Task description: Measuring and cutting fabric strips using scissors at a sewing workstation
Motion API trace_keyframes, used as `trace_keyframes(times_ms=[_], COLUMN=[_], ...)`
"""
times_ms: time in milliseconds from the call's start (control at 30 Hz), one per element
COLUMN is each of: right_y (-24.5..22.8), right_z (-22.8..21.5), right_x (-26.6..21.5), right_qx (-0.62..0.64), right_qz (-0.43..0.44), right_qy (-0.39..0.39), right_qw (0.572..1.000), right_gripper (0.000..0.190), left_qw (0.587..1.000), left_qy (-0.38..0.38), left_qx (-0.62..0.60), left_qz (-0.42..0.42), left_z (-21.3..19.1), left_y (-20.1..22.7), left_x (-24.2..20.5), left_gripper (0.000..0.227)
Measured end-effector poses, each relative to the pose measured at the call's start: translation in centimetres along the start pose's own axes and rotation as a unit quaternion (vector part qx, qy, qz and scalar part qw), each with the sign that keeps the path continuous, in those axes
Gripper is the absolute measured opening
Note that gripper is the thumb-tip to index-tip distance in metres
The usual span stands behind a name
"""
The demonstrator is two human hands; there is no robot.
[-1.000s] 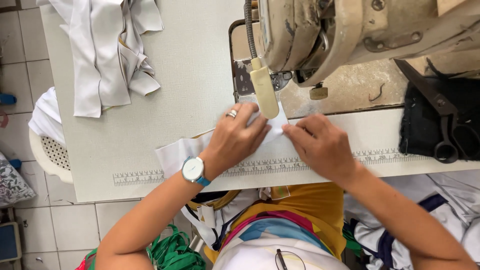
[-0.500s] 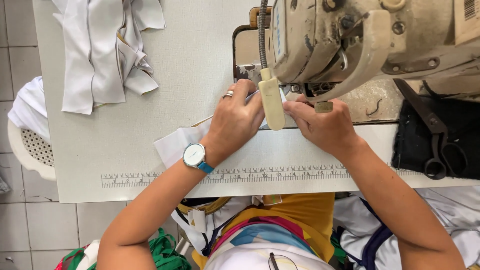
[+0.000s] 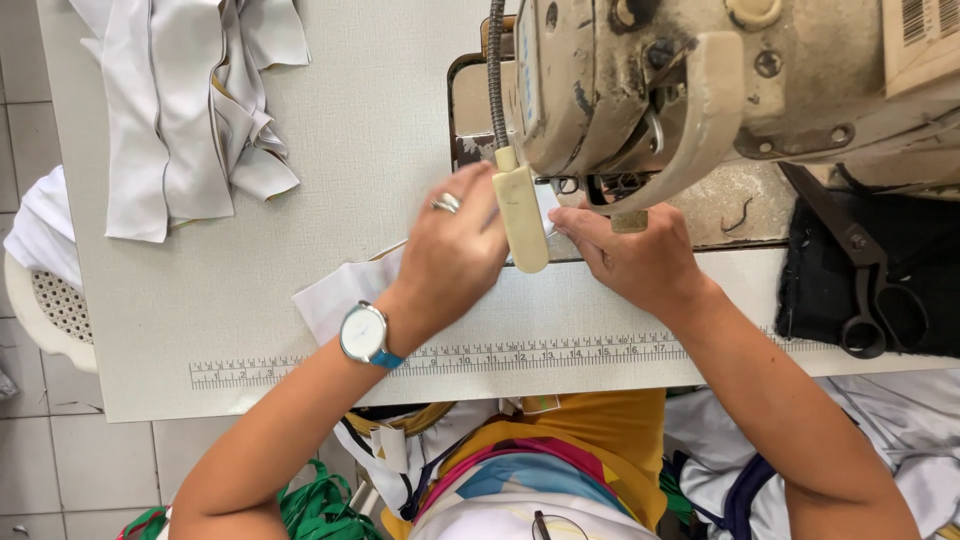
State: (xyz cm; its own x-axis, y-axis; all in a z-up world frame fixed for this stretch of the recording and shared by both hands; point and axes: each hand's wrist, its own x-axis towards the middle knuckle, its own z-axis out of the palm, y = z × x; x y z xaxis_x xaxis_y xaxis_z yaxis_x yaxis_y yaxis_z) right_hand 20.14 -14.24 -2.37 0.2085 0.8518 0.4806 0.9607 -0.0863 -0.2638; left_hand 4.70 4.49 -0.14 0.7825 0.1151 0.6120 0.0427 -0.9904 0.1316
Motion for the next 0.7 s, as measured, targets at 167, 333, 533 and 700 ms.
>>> trace_keyframes(times_ms=[167,333,533,700], right_y=[0.2,-0.5,-0.8,-1.1], right_z=[0.3,-0.8,-1.5,-1.9], right_x=[0.1,1.9,3.2,3.4], right_qx=[-0.026,-0.040,-0.018,-0.022], right_qz=[-0.011,-0.024,-0.029,-0.032], right_qy=[0.010,0.014,0.003,-0.008], right_qw=[1.000,0.999,0.999,0.999], right_gripper=[0.009,0.008,0.010,0.011], left_qw=[0.994,0.989,0.981,0.981], left_qy=[0.000,-0.036,-0.070,-0.080], left_qx=[-0.102,-0.136,-0.179,-0.178], left_qz=[0.049,0.044,0.024,0.022], left_z=[0.3,0.1,0.0,-0.3], left_y=[1.4,0.5,0.0,-0.1], left_x=[-1.8,-2.5,-2.7,-2.5], left_gripper=[0.019,0.026,0.032,0.032])
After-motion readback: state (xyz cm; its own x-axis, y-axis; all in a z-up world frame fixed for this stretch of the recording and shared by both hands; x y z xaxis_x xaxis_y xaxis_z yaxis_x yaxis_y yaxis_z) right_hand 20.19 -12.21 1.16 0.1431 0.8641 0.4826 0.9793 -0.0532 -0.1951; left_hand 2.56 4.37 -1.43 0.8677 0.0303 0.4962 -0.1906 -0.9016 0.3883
